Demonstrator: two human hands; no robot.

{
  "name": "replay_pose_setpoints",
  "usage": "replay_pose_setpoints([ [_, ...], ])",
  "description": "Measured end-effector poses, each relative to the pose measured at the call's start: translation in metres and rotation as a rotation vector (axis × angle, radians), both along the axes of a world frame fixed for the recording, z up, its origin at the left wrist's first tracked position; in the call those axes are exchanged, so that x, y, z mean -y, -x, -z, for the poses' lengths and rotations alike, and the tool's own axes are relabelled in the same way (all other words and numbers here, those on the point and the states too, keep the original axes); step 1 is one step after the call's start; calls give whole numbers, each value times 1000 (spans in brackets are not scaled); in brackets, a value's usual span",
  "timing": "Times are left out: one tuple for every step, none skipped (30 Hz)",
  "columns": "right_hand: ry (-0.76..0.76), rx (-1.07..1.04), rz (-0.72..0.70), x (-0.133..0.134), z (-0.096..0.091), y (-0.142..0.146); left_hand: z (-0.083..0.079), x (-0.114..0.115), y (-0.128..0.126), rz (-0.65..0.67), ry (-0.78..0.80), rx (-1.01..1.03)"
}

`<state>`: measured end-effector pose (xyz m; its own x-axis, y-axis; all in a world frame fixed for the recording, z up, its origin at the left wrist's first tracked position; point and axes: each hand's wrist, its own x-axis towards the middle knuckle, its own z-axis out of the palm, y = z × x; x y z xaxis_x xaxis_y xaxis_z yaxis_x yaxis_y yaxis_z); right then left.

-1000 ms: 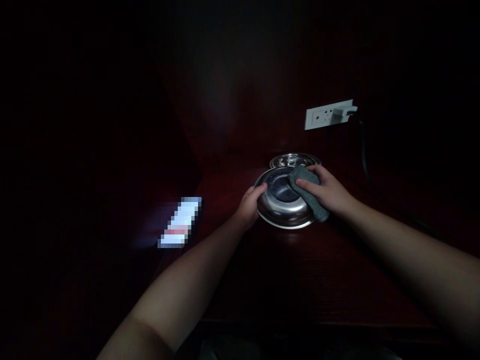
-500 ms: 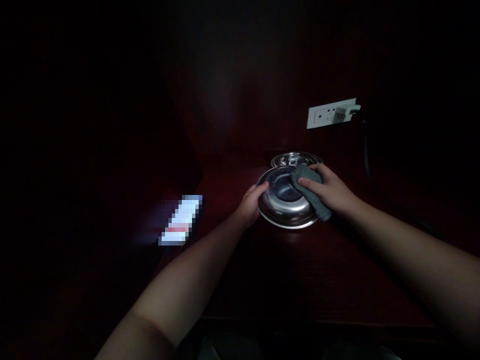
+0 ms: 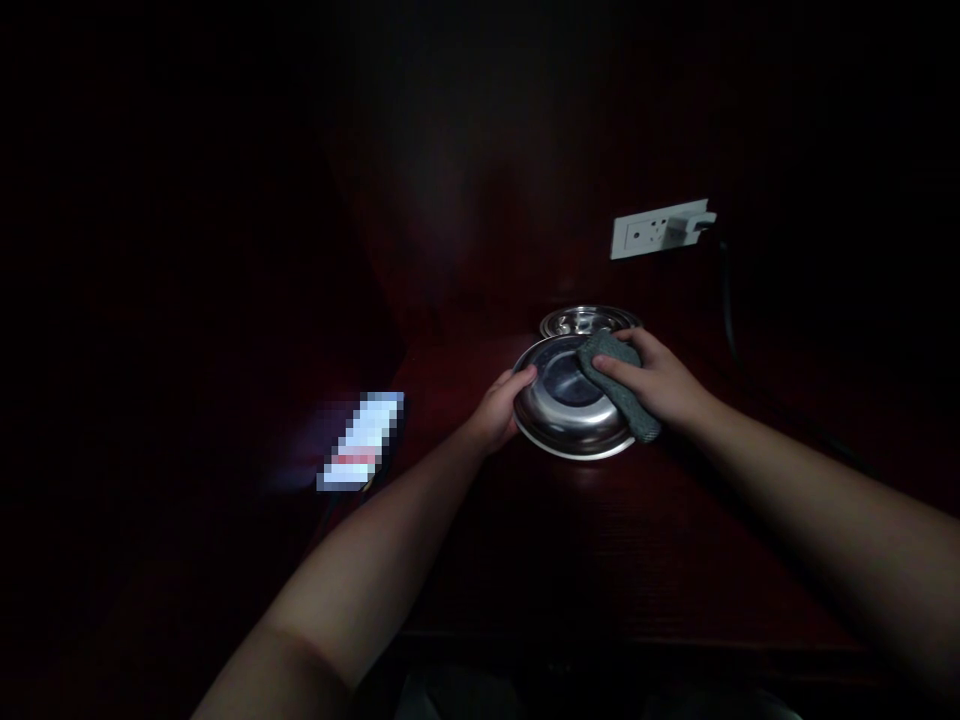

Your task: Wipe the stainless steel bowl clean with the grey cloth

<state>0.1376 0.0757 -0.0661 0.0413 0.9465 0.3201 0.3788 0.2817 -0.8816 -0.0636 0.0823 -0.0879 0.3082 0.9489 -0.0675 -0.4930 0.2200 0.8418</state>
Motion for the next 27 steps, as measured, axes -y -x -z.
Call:
replay_pose_setpoints([
  [-3, -1, 0, 0, 0, 0, 0, 0, 0, -2, 0, -2],
  [-5, -5, -4, 0, 0, 0, 0, 0, 0, -4, 0, -2],
  [-5, -10, -7, 0, 0, 0, 0, 0, 0, -6, 1, -2],
  [-4, -14, -11, 0, 1, 0, 1, 0, 0, -7, 0, -1],
  [-1, -15, -11, -1, 1, 0, 1, -1, 1, -8, -2, 2],
  [1, -11, -9, -1, 1, 0, 1, -1, 0, -11, -5, 4],
  [2, -4, -5, -1, 2, 0, 1, -1, 0, -13, -8, 4],
  [2, 1, -3, -1, 2, -1, 1, -1, 0, -16, -11, 3],
  [4, 2, -5, -1, 2, -1, 1, -1, 0, -19, -13, 1],
  [7, -1, -11, -1, 2, -1, 1, -1, 0, -22, -14, 0],
  [13, -4, -18, -1, 2, -1, 1, 0, -1, -26, -16, -1],
  [18, -5, -23, -1, 1, -1, 1, 0, -1, -30, -16, 0],
  [22, -3, -27, -1, 1, -1, 1, 0, -1, -32, -17, 1],
  [23, -2, -29, -1, 1, -1, 0, 1, -1, -34, -17, 0],
  [21, 1, -28, -1, 1, -1, 0, 1, -1, -34, -17, -1],
  [18, 4, -26, -1, 1, -1, 0, 1, -1, -35, -18, -3],
  [14, 5, -22, -1, 1, -1, 0, 1, -1, -33, -17, -5],
  [13, 5, -21, -1, 1, -1, 0, 1, -1, -30, -17, -7],
  [15, 5, -20, -2, 2, -1, 1, 1, -1, -31, -18, -8],
  [18, 6, -19, -2, 2, -1, 1, 0, -1, -33, -20, -8],
  [23, 8, -18, -2, 3, -2, 1, 0, -1, -37, -23, -10],
  [28, 10, -20, -3, 3, -2, 1, 0, -1, -44, -25, -13],
  [29, 11, -19, -3, 4, -2, 2, 0, -1, -49, -26, -16],
  [28, 15, -18, -3, 4, -3, 1, 0, -2, -52, -26, -19],
  [26, 20, -18, -4, 4, -3, 1, 0, -2, -51, -24, -20],
  [24, 26, -20, -4, 4, -3, 1, 0, -2, -48, -20, -21],
  [22, 31, -22, -4, 4, -3, 0, 1, -2, -48, -17, -21],
])
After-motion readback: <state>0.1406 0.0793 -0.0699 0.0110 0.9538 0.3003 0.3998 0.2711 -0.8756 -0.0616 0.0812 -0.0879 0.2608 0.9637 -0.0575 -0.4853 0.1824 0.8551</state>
